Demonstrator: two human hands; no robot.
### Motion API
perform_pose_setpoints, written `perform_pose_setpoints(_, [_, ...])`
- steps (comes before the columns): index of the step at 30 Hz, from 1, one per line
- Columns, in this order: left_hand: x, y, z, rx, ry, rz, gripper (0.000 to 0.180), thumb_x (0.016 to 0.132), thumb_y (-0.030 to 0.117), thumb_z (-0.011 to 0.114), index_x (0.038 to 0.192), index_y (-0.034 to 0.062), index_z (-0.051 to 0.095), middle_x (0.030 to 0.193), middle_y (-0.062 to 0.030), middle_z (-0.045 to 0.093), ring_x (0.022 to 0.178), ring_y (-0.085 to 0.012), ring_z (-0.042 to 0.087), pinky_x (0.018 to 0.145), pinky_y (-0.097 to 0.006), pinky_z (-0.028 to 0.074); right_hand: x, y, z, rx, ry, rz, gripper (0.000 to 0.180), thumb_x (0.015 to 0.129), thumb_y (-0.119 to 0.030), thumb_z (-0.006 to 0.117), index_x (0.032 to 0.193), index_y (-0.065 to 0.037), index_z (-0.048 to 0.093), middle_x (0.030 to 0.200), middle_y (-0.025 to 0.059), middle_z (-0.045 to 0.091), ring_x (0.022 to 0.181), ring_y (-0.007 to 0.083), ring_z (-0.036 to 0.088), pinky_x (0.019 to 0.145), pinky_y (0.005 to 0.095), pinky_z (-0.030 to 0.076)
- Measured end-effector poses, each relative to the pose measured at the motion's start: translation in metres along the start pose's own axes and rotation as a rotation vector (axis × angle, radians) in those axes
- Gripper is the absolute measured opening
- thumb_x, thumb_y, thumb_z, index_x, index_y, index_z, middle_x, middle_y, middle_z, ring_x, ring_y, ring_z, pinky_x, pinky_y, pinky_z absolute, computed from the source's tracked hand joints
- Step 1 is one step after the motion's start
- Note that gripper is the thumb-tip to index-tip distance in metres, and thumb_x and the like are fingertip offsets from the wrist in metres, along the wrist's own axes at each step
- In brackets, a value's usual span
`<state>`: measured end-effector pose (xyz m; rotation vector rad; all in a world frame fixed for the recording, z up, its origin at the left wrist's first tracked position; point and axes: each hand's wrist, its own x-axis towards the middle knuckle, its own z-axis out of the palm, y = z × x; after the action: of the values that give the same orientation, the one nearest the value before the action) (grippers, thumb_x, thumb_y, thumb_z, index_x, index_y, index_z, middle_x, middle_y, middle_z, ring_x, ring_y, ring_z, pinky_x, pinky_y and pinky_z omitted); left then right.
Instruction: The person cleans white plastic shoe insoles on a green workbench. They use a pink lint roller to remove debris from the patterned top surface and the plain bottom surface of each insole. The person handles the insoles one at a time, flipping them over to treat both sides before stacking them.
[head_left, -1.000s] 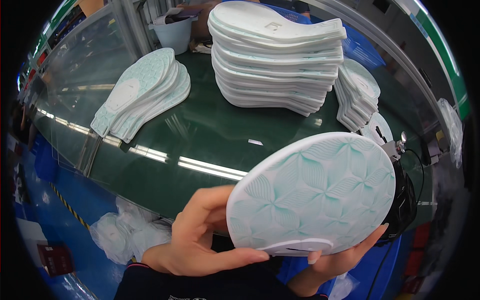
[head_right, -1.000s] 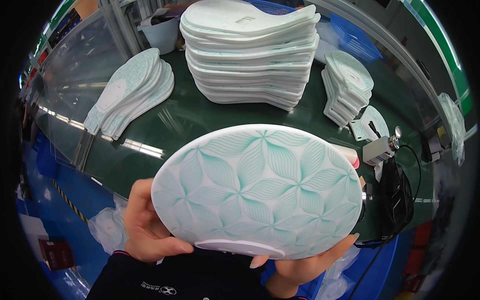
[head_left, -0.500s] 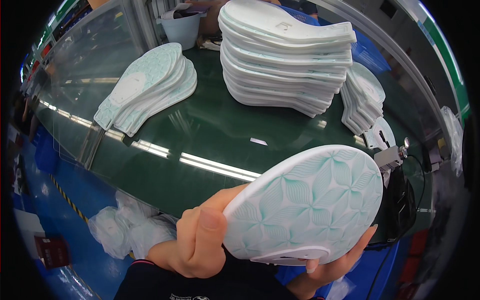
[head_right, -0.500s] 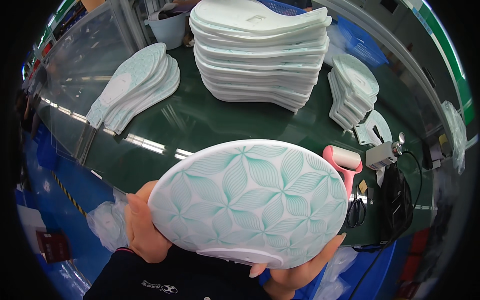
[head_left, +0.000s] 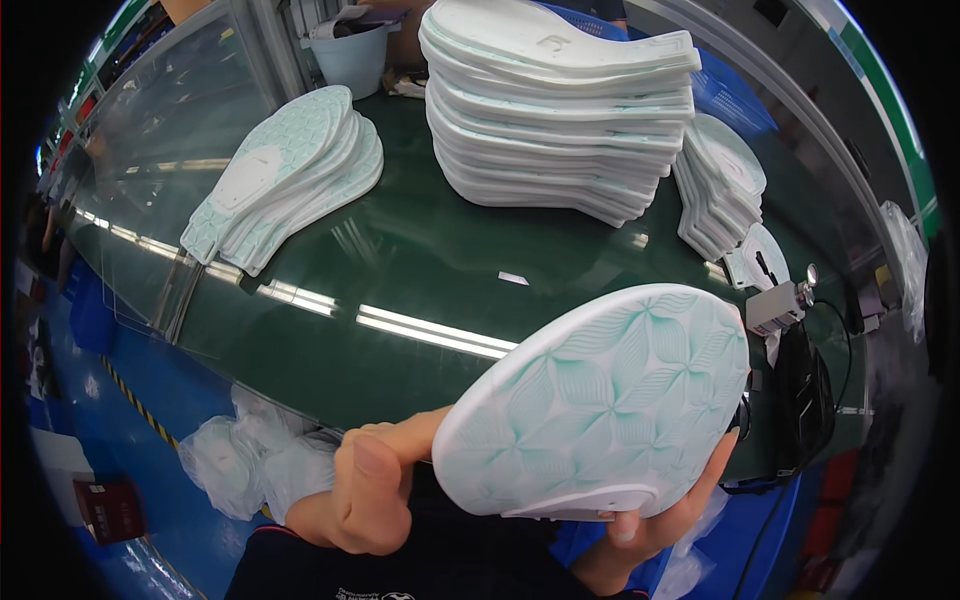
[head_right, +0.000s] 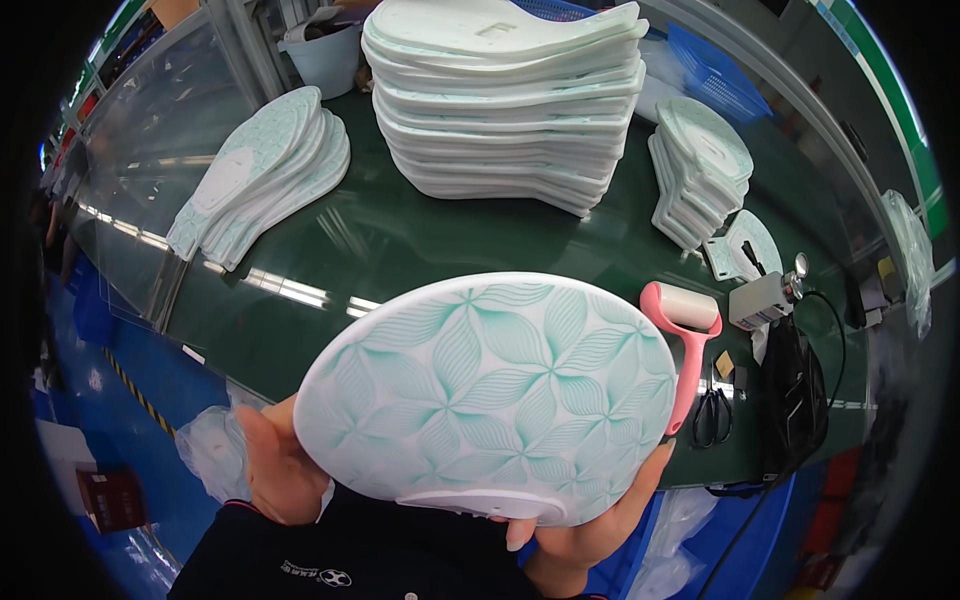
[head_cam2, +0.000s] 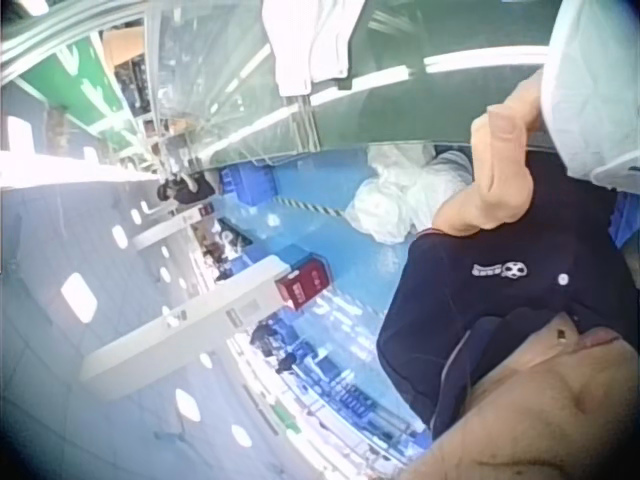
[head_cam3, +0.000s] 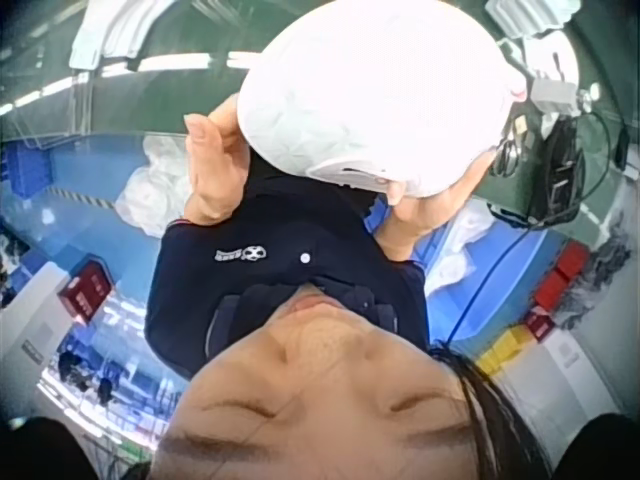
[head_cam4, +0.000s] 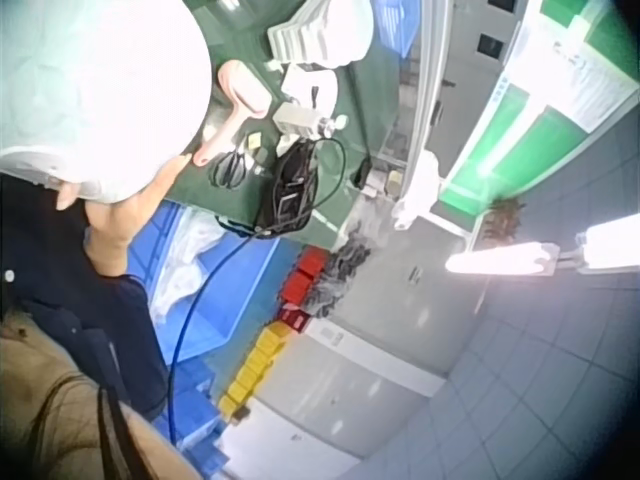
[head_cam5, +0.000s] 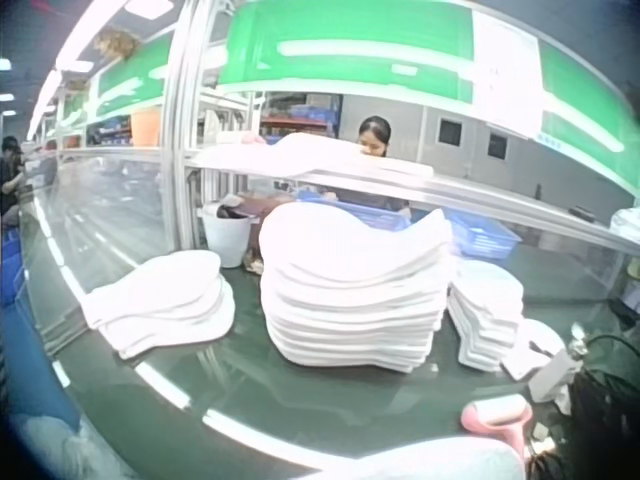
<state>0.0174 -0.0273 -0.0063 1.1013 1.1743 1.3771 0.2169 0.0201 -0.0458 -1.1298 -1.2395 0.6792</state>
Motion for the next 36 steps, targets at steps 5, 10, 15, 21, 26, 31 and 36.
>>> perform_pose_setpoints(5, [-0.004,-0.027,-0.042,0.431,-0.462,-0.493,0.033,0.091,0.018,0.033,0.112,0.0039,0.055,0.079,-0.0116,0.065,0.071,-0.0246,0.064,0.07,-0.033,0.05,0.006,0.002,-0.01,0.289,0.1,0.086,0.095,0.071,-0.057,0.051,0.131,0.009,0.017,0.125,0.0226,0.038,0.103,0.0265,0.048,0.08,0.0336,0.041])
perform_pose_setpoints(10, [-0.042,-0.057,-0.097,1.232,-1.025,-0.45,0.039,0.087,0.018,0.043,0.126,0.0105,0.041,0.104,-0.0147,0.058,0.085,-0.0318,0.06,0.072,-0.036,0.049,0.012,-0.004,-0.006,0.507,0.08,0.155,0.089,0.075,-0.054,0.049,0.132,0.007,0.017,0.126,0.0215,0.038,0.1,0.0256,0.05,0.077,0.033,0.042])
perform_pose_setpoints(15, [-0.02,-0.022,-0.091,0.858,-0.931,-0.059,0.065,0.081,0.019,0.057,0.134,0.0069,0.023,0.123,-0.0169,0.045,0.104,-0.0313,0.052,0.084,-0.035,0.044,0.009,-0.011,-0.003,0.661,0.031,0.231,0.084,0.078,-0.051,0.047,0.132,0.005,0.016,0.126,0.0203,0.037,0.098,0.0247,0.051,0.074,0.0324,0.043])
perform_pose_setpoints(21, [0.011,-0.001,-0.015,0.095,-0.555,0.015,0.068,0.078,0.007,0.062,0.131,-0.0039,0.021,0.121,-0.0173,0.045,0.109,-0.0227,0.05,0.092,-0.033,0.04,0.011,-0.022,-0.006,0.891,-0.016,0.478,0.077,0.082,-0.047,0.044,0.133,0.003,0.016,0.127,0.0189,0.037,0.095,0.0237,0.052,0.071,0.0317,0.045])
perform_pose_setpoints(26, [0.008,0.002,0.007,-0.161,-0.364,0.088,0.057,0.079,-0.006,0.056,0.127,-0.0061,0.025,0.115,-0.0182,0.05,0.104,-0.0219,0.052,0.09,-0.033,0.043,0.01,-0.021,-0.007,0.653,0.02,0.421,0.078,0.082,-0.043,0.049,0.133,0.004,0.014,0.126,0.0198,0.038,0.092,0.0232,0.054,0.068,0.03,0.047])
perform_pose_setpoints(31, [0.007,0.002,0.008,-0.152,-0.329,0.252,0.057,0.079,-0.009,0.054,0.127,-0.0079,0.024,0.112,-0.0213,0.051,0.102,-0.024,0.054,0.087,-0.031,0.045,-0.006,-0.003,-0.013,-0.155,0.026,-0.134,0.097,0.072,-0.045,0.062,0.133,0.009,0.009,0.13,0.0228,0.035,0.115,0.0268,0.041,0.094,0.0341,0.031])
perform_pose_setpoints(36, [0.004,0.003,0.006,-0.196,-0.28,0.247,0.05,0.079,-0.009,0.054,0.122,-0.0091,0.029,0.106,-0.0213,0.055,0.098,-0.0234,0.057,0.084,-0.031,0.047,-0.01,0.003,-0.019,-0.301,0.047,-0.337,0.097,0.072,-0.042,0.062,0.133,0.01,0.007,0.132,0.0239,0.031,0.119,0.0288,0.037,0.097,0.0343,0.029])
